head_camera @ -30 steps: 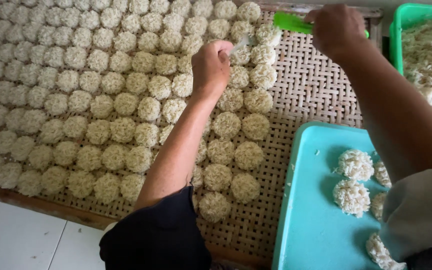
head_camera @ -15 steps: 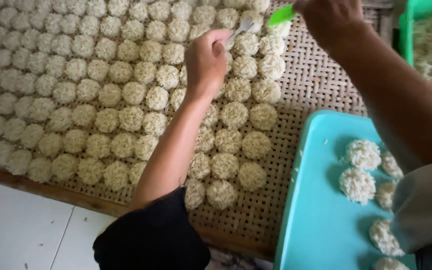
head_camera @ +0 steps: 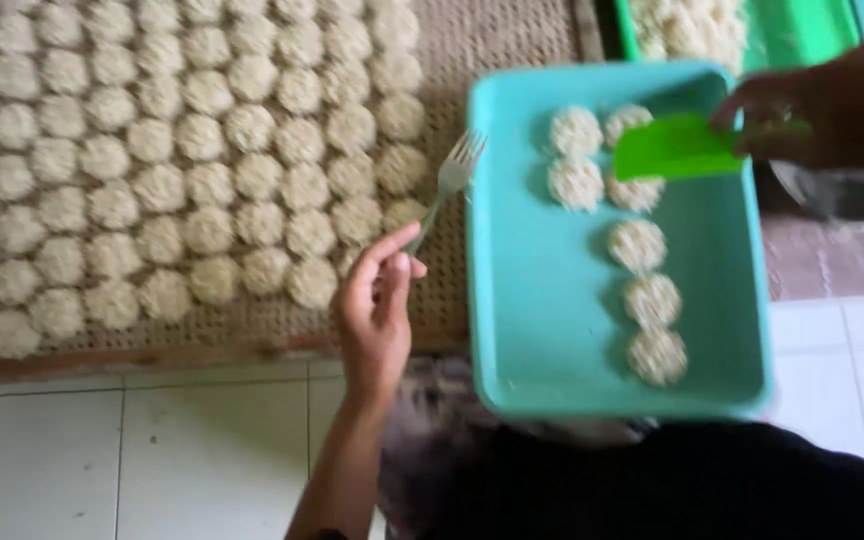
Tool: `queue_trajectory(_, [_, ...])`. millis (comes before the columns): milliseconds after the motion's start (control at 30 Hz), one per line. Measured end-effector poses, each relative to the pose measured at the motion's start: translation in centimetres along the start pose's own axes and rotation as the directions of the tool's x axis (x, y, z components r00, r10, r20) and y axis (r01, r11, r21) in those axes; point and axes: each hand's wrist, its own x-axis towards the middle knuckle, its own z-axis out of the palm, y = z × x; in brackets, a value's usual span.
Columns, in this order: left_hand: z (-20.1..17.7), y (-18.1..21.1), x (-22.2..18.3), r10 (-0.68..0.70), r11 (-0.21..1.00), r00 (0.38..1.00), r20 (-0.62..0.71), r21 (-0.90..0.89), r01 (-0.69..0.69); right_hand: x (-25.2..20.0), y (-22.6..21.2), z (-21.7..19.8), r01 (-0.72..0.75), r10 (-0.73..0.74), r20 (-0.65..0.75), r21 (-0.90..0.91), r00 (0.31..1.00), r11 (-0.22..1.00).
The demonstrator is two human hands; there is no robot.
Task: Transferring small noodle-like food balls from a large woven tray to a blue plastic tray using a fork and spatula
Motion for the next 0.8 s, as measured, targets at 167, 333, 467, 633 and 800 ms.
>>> queue_trajectory(167, [3.5, -1.6, -5.9, -0.038, 0.974, 0.999, 0.029, -0.221, 0.044, -7.3, -7.9, 1.8, -0.141, 0.182, 0.262, -0.166, 0.948, 0.976])
queue_trajectory(333, [5.6, -1.0, -8.0, -0.041, 0.987, 0.999, 0.033, -0.155, 0.045, -9.9, -11.9, -1.7, -0.082, 0.24, 0.552, -0.297, 0.799, 0.951])
queue_trajectory(467, [6.4, -0.9, -8.9, 0.021, 0.995, 1.0, -0.003, -0.101, -0.021, -11.0, -16.6, -4.5, -0.007, 0.252, 0.671, -0.345, 0.697, 0.939])
queue_trajectory(633, [6.8, -0.7, -9.4, 0.047, 0.993, 0.999, 0.001, -0.106, -0.047, -12.5, -19.1, -4.8, -0.075, 0.158, 0.548, -0.171, 0.821, 0.982])
queue_trajectory(800, [6.7, -1.0, -9.4, 0.019, 0.995, 1.0, 0.011, -0.096, -0.018, -12.8, -19.2, -4.0, -0.027, 0.037, 0.488, -0.029, 0.872, 0.999])
